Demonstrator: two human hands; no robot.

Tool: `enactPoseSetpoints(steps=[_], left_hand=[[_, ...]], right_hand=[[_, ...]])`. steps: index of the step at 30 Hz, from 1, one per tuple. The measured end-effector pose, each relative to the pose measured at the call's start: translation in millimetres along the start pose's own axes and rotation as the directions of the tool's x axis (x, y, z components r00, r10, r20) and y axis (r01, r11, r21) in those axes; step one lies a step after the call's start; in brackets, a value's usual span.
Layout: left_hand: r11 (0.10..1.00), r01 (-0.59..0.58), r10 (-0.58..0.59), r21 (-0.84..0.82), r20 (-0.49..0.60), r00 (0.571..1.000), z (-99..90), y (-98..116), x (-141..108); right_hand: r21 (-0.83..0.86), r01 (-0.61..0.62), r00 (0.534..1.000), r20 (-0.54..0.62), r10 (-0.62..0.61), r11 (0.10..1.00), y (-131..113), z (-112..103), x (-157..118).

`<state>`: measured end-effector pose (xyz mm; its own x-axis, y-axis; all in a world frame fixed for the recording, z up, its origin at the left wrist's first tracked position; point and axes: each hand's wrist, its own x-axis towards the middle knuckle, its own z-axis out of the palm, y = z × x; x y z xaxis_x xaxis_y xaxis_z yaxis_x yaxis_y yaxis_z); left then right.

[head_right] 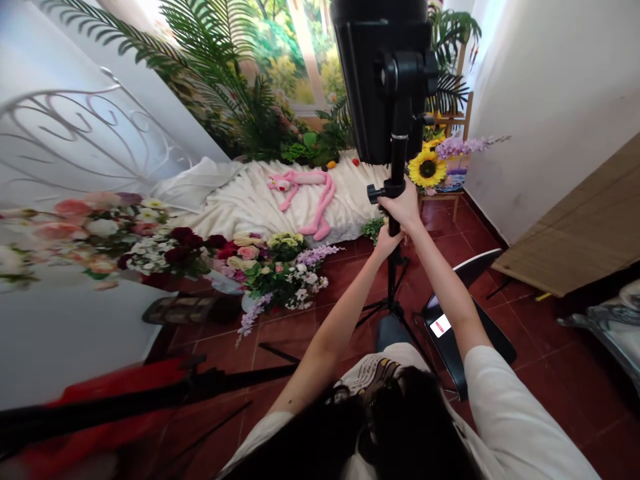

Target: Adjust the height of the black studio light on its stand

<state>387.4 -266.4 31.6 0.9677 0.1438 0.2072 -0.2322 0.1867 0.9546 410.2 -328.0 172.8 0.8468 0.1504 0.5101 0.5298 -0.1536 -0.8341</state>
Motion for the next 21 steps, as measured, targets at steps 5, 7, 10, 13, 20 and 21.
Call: enactPoseSetpoints(steps=[5,7,10,13,20,21], left_hand=[[0.998,0.056,-0.055,0.024,-0.021,0.998,3.5,-2,7],[0.998,0.057,-0.055,0.026,-0.05,0.997,3.4,-2,6],[0.998,0.056,-0.054,0.026,-0.067,0.996,4.0,0,5],[0.998,0.067,-0.066,0.011,-0.078,0.995,5.5,3,4],[0.995,0.09,-0.085,0.05,-0.096,0.992,8.0,2,4],[0.994,0.094,-0.089,0.053,-0.09,0.992,7.9,1,4]], right_hand=[[-0.085,0.078,0.994,0.08,-0.071,0.993,2,-9,7],[-0.126,0.129,0.989,0.084,-0.119,0.984,4,-19,-2],[-0.181,0.161,0.987,0.018,-0.161,0.97,9,-38,-34],[-0.29,0.133,0.99,0.08,-0.115,0.948,20,-56,-82],[-0.603,0.09,0.918,0.358,0.169,0.792,65,-66,-153],[-0.595,0.052,0.924,0.334,0.188,0.802,72,-64,-156]])
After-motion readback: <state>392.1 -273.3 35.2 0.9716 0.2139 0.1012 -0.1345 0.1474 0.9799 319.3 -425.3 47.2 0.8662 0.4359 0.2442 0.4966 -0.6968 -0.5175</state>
